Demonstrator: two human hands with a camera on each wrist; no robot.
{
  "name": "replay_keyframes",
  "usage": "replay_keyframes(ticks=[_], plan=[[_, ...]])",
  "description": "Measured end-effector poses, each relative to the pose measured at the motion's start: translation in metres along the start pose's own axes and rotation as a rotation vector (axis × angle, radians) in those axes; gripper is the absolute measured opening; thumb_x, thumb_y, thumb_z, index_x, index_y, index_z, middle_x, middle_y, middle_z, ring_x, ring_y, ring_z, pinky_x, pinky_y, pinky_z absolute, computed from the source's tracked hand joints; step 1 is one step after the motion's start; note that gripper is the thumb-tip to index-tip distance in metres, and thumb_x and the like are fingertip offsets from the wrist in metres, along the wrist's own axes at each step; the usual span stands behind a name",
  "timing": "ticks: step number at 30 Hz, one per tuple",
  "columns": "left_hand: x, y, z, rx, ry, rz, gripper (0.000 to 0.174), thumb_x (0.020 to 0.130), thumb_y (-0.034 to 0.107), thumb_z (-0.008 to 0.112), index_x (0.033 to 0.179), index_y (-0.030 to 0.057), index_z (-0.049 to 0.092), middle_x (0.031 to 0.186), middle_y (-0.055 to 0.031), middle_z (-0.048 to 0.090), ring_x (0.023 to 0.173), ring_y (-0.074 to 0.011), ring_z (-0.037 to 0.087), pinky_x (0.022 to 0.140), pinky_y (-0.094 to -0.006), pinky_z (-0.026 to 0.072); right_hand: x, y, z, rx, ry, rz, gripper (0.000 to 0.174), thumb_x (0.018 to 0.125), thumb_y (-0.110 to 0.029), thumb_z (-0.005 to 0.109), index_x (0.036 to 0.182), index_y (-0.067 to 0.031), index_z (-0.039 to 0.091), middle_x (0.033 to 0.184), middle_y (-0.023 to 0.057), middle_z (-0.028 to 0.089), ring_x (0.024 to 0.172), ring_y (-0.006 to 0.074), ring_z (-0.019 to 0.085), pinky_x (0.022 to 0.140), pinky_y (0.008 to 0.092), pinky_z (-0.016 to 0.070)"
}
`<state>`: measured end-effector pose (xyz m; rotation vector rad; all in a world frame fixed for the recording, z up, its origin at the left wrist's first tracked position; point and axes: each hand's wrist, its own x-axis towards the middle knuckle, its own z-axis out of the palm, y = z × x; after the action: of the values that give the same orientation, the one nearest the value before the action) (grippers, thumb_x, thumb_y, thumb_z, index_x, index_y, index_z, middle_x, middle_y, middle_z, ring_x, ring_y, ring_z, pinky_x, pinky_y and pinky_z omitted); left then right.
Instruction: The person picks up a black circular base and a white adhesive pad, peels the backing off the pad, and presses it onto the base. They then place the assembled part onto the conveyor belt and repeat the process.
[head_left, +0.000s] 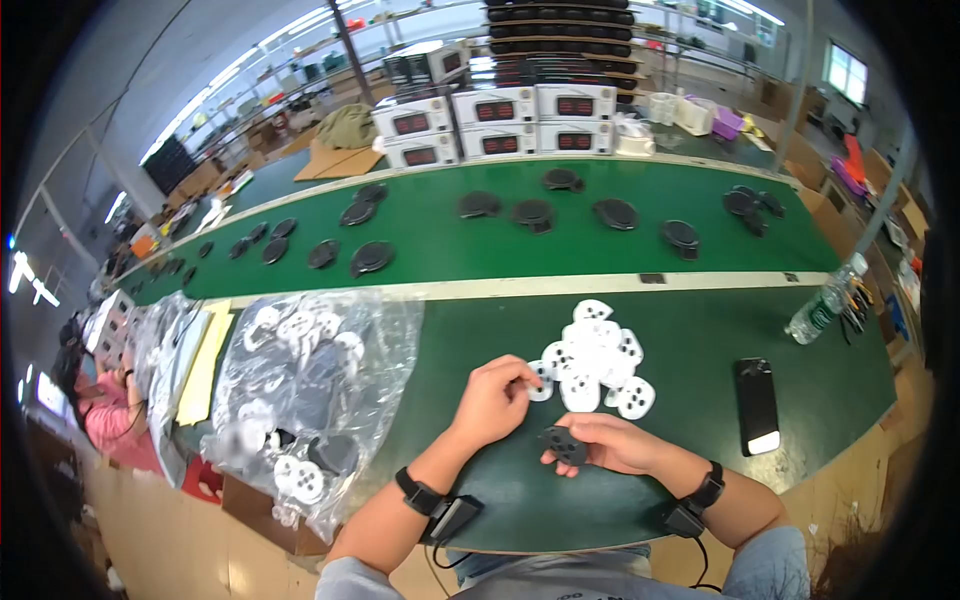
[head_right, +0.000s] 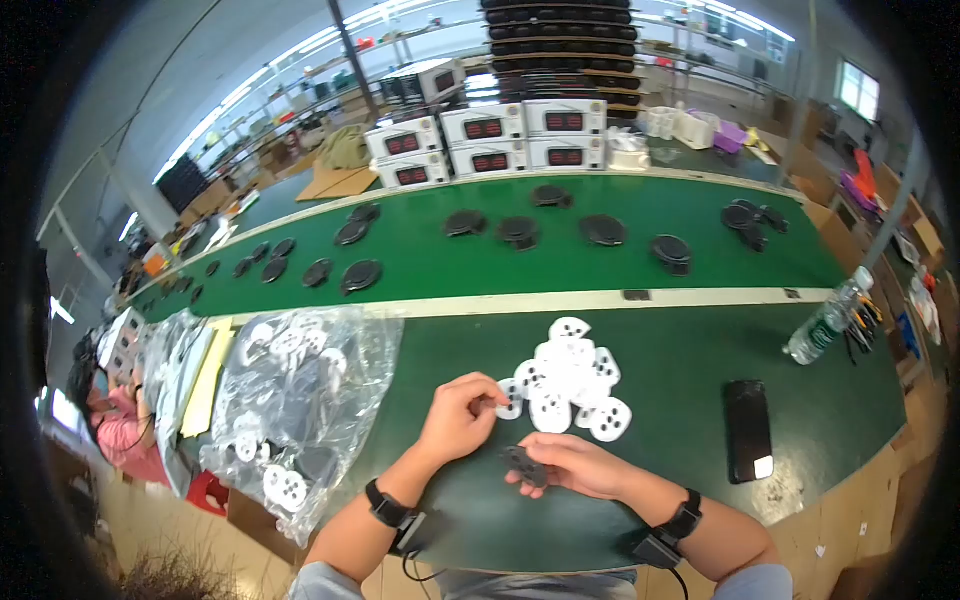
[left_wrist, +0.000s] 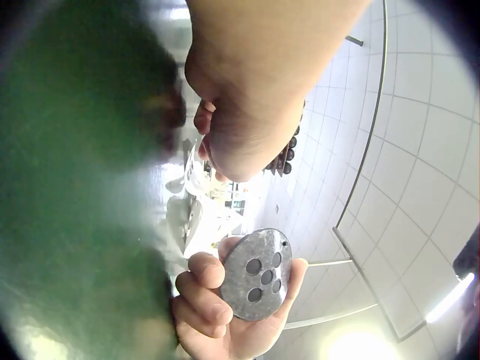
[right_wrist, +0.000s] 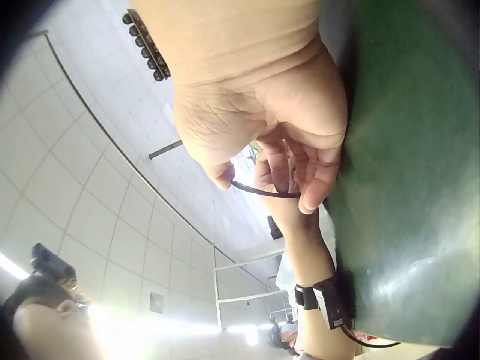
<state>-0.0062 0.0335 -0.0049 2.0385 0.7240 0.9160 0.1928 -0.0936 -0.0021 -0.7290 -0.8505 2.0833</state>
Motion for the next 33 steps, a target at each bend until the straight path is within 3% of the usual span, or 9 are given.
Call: replay_keyframes(ticks=[11,15,18,21,23,25,27,29,33], plan=[[0.004,0.012,-0.016,0.042,0.048,-0.03,0.018,0.078,-0.007,0.06,0.091,0.003,0.067,0.103,-0.007,0.064,0.074,-0.0137,0.061,0.062,-0.0257,0.0484,0.001,-0.001,0.005,-0.008,0.044,-0.012,0.032,0.105,-0.024,0.047,0.124,0.0012,0.051,0.114,0.0189,0.065,0.094,0.0208,0.066,0.084,0.0338,0.0542],[0.041,0.005,-0.066,0.26,0.114,0.053,0.029,0.078,0.006,0.068,0.107,0.0073,0.063,0.114,-0.0092,0.062,0.105,-0.0248,0.061,0.079,-0.0342,0.0514,0.001,0.004,0.006,-0.041,0.041,-0.031,0.032,0.105,-0.024,0.047,0.122,0.0014,0.053,0.112,0.0178,0.065,0.093,0.0207,0.066,0.083,0.0333,0.0544],[0.094,-0.062,-0.134,0.56,0.243,0.058,0.035,0.078,0.014,0.072,0.11,0.0028,0.064,0.115,-0.0154,0.064,0.11,-0.0285,0.062,0.094,-0.0381,0.0507,0.002,0.001,0.007,-0.07,0.059,-0.026,0.03,0.105,-0.024,0.047,0.12,0.0007,0.054,0.111,0.0169,0.066,0.091,0.0207,0.066,0.082,0.0337,0.0548],[0.139,-0.092,-0.2,0.597,0.388,-0.315,0.045,0.08,0.02,0.069,0.119,0.0001,0.063,0.122,-0.024,0.064,0.115,-0.0369,0.061,0.1,-0.0414,0.048,0.002,0.001,0.008,-0.072,0.075,-0.015,0.028,0.105,-0.023,0.048,0.118,0.0002,0.055,0.11,0.0161,0.065,0.089,0.0208,0.066,0.081,0.0345,0.0554],[0.147,-0.16,-0.236,0.771,0.542,-0.227,0.045,0.08,0.018,0.066,0.12,-0.0032,0.061,0.123,-0.0249,0.062,0.117,-0.0398,0.058,0.101,-0.0428,0.0467,0.003,0.001,0.007,-0.095,0.075,-0.02,0.027,0.104,-0.022,0.048,0.118,0.0003,0.054,0.109,0.0158,0.065,0.089,0.021,0.067,0.08,0.0351,0.0559],[0.141,-0.22,-0.263,0.874,0.565,-0.328,0.043,0.084,0.018,0.058,0.123,0.0011,0.061,0.137,-0.025,0.054,0.127,-0.0403,0.051,0.107,-0.0449,0.0424,0.005,0.001,0.004,-0.076,0.05,-0.017,0.025,0.104,-0.021,0.049,0.117,0.0002,0.054,0.109,0.0148,0.065,0.089,0.0211,0.067,0.079,0.0345,0.0565],[0.134,-0.221,-0.261,0.884,0.544,-0.471,0.045,0.088,0.018,0.053,0.131,0.008,0.057,0.148,-0.0196,0.046,0.136,-0.0381,0.044,0.111,-0.0449,0.0388,0.005,0.001,0.004,-0.07,0.057,-0.005,0.025,0.105,-0.021,0.049,0.117,-0.0004,0.055,0.109,0.014,0.065,0.088,0.0208,0.067,0.078,0.0341,0.0567],[0.13,-0.254,-0.273,0.827,0.415,-0.514,0.044,0.09,0.019,0.054,0.132,0.0101,0.057,0.139,-0.0175,0.054,0.125,-0.0363,0.054,0.105,-0.0499,0.0438,0.005,0.0,0.005,-0.091,0.064,-0.002,0.024,0.105,-0.022,0.049,0.116,-0.0017,0.055,0.108,0.0124,0.065,0.087,0.02,0.067,0.076,0.0331,0.0572],[0.124,-0.201,-0.245,0.945,0.42,-0.523,0.037,0.086,0.022,0.068,0.119,0.0064,0.062,0.12,-0.0181,0.065,0.115,-0.0366,0.06,0.096,-0.0472,0.0484,0.008,-0.003,0.002,-0.071,0.038,0.008,0.024,0.105,-0.023,0.048,0.115,-0.0017,0.055,0.108,0.0125,0.065,0.086,0.0198,0.068,0.075,0.0327,0.0576]])
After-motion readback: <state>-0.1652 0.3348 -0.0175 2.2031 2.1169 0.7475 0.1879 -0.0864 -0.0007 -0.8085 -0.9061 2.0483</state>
